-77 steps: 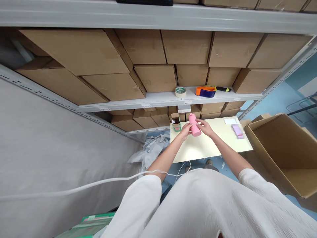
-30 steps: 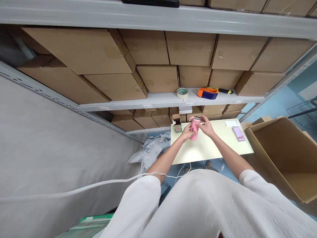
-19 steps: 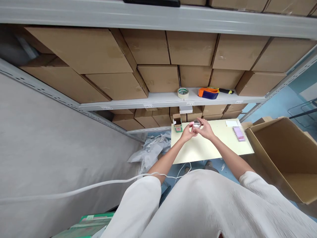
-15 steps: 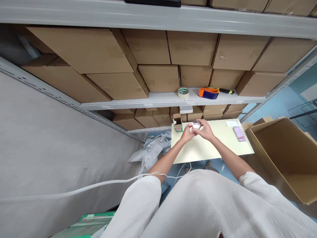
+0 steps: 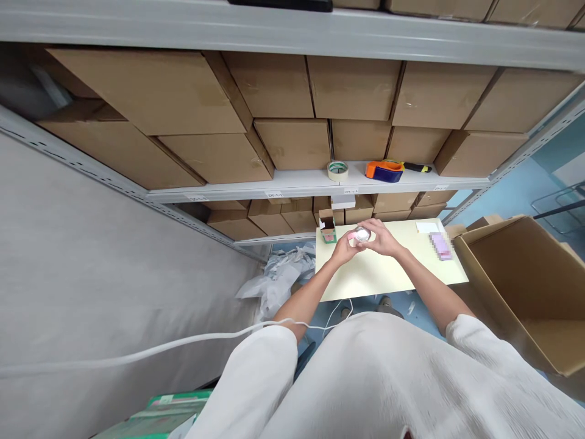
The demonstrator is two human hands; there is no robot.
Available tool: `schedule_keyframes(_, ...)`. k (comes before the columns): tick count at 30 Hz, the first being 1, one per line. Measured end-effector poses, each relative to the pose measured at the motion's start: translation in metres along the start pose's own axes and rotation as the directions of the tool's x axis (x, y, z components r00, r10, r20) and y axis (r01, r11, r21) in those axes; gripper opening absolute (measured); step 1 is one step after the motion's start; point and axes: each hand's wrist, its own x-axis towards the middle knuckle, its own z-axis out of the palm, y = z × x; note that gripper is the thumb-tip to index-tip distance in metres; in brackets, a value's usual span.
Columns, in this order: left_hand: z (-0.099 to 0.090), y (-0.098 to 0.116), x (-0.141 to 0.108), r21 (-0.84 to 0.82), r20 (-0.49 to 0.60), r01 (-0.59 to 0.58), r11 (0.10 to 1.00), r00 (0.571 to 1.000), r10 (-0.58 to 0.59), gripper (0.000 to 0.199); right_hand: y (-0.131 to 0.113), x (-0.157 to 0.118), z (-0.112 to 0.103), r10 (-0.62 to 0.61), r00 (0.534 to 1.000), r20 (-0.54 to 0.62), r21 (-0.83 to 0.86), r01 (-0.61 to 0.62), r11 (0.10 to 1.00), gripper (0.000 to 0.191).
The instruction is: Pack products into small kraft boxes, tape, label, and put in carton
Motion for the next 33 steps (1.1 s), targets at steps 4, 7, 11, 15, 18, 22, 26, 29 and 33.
schedule_keyframes(4, -0.006, 0.004, -0.001, -0.025, 0.049, -0.007, 1.000, 0.999, 0.008, 0.060, 0.001, 0.000, -0.009, -0.076, 0.989, 0.125, 0.053, 0.070, 0.996, 0.064)
schedule_keyframes(7, -0.007, 0.000, 0.000, -0.005, 0.019, 0.002, 1.000, 1.000, -0.002, 0.061, 0.000, 0.001, -0.006, -0.061, 0.989, 0.131, 0.066, 0.053, 0.996, 0.072)
schedule_keyframes(11, -0.002, -0.007, -0.001, 0.059, 0.032, -0.032, 0.998, 0.999, 0.030, 0.053, -0.008, 0.004, 0.007, 0.069, 0.997, 0.041, -0.139, -0.063, 0.988, 0.072)
schedule_keyframes(15, 0.000, -0.009, -0.003, 0.118, 0.019, -0.045, 0.992, 0.999, 0.043, 0.045, -0.017, 0.005, 0.016, 0.074, 0.995, 0.060, -0.280, -0.054, 0.958, 0.061)
schedule_keyframes(18, -0.002, -0.011, -0.004, 0.096, 0.000, -0.027, 0.995, 1.000, 0.027, 0.050, -0.019, 0.005, 0.016, -0.001, 0.995, 0.098, -0.253, 0.026, 0.967, 0.064)
schedule_keyframes(22, -0.005, -0.017, -0.004, 0.090, -0.015, -0.057, 0.994, 0.998, 0.059, 0.052, -0.019, 0.005, 0.015, 0.079, 0.996, 0.030, -0.295, -0.066, 0.953, 0.064)
schedule_keyframes(26, -0.006, -0.024, -0.003, 0.130, -0.015, -0.095, 0.987, 0.995, 0.097, 0.051, -0.023, 0.003, 0.013, 0.041, 0.994, 0.099, -0.290, -0.010, 0.957, 0.060)
schedule_keyframes(29, -0.006, -0.030, -0.002, 0.207, -0.006, -0.128, 0.970, 0.991, 0.133, 0.049, -0.027, 0.002, 0.012, 0.086, 0.992, 0.087, -0.342, -0.051, 0.938, 0.059)
schedule_keyframes(33, -0.005, -0.039, 0.000, 0.244, -0.018, -0.168, 0.955, 0.984, 0.177, 0.050, -0.029, 0.002, 0.012, 0.058, 0.991, 0.121, -0.368, -0.010, 0.930, 0.057)
